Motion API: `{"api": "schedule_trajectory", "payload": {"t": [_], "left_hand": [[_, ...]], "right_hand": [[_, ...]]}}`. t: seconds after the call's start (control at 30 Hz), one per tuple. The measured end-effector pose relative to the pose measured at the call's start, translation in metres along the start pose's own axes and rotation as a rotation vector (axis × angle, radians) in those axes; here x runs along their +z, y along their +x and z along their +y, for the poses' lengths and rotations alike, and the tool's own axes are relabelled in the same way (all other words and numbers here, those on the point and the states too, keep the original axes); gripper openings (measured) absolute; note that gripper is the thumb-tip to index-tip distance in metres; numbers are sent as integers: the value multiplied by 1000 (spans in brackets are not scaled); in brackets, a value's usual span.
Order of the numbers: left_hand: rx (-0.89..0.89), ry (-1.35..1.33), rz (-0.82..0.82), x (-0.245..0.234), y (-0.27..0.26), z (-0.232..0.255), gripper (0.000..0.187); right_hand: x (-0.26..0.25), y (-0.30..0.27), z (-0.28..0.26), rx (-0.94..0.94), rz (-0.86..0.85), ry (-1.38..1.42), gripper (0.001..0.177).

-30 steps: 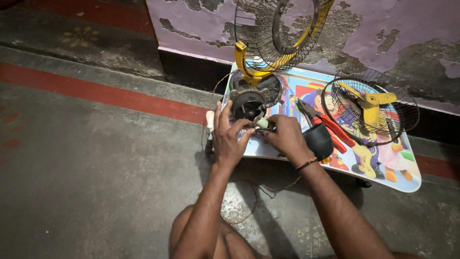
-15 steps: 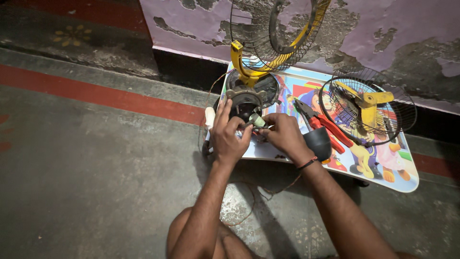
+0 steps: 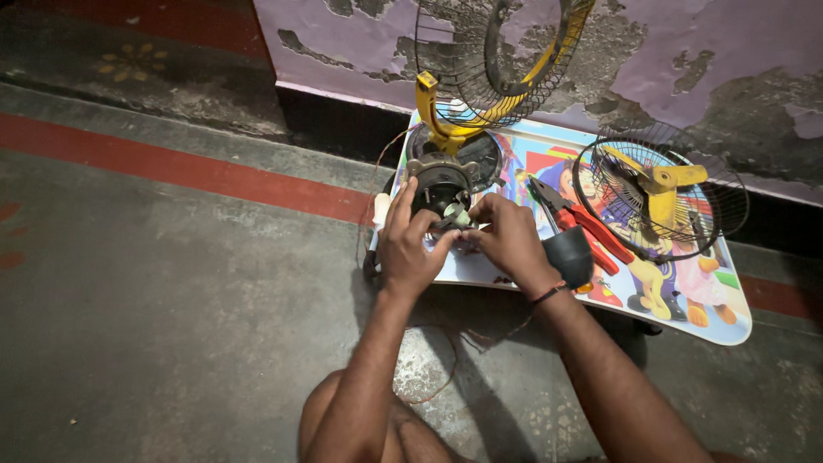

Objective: The person disassembles the motor housing of a yellow electric fan using a screwdriver and pliers. They remove screws, open the casing, and manipulate internal wires and components on a small table.

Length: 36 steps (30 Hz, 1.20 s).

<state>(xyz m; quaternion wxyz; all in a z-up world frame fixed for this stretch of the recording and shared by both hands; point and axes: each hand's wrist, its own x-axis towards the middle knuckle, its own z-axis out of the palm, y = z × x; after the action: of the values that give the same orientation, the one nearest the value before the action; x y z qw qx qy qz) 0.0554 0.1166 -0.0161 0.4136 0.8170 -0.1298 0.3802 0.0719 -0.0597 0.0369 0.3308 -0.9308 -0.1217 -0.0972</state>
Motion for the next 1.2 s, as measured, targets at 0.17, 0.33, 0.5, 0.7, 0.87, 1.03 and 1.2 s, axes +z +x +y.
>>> {"api": "schedule_trajectory", "payload": {"t": [0.17,0.33,0.5,0.7,0.87,1.03,1.2], "left_hand": [[-8,-3,17,3,-2,-1,30],[11,-10,23,3,-2,-1,32],[4,-20,34,3,-3,-1,35],[-17,-30,28,3,-3,0,35],[-27,-34,12,3,-3,-1,36],[-40,9,-8,5,-3,-1,35],[-26,9,4,5,-3,-1,34]], "right_hand": [[-3,-3,-3,81,-74,327,21],[2,-8,-4,66,-24,375,19],[6,-11,0,74,-14,394,14],[5,-2,16,227,-109,738,18],[5,6,26,211,-98,485,17],[7,21,31,311,-163,658,10],[9,29,34,413,-204,661,8]]}}
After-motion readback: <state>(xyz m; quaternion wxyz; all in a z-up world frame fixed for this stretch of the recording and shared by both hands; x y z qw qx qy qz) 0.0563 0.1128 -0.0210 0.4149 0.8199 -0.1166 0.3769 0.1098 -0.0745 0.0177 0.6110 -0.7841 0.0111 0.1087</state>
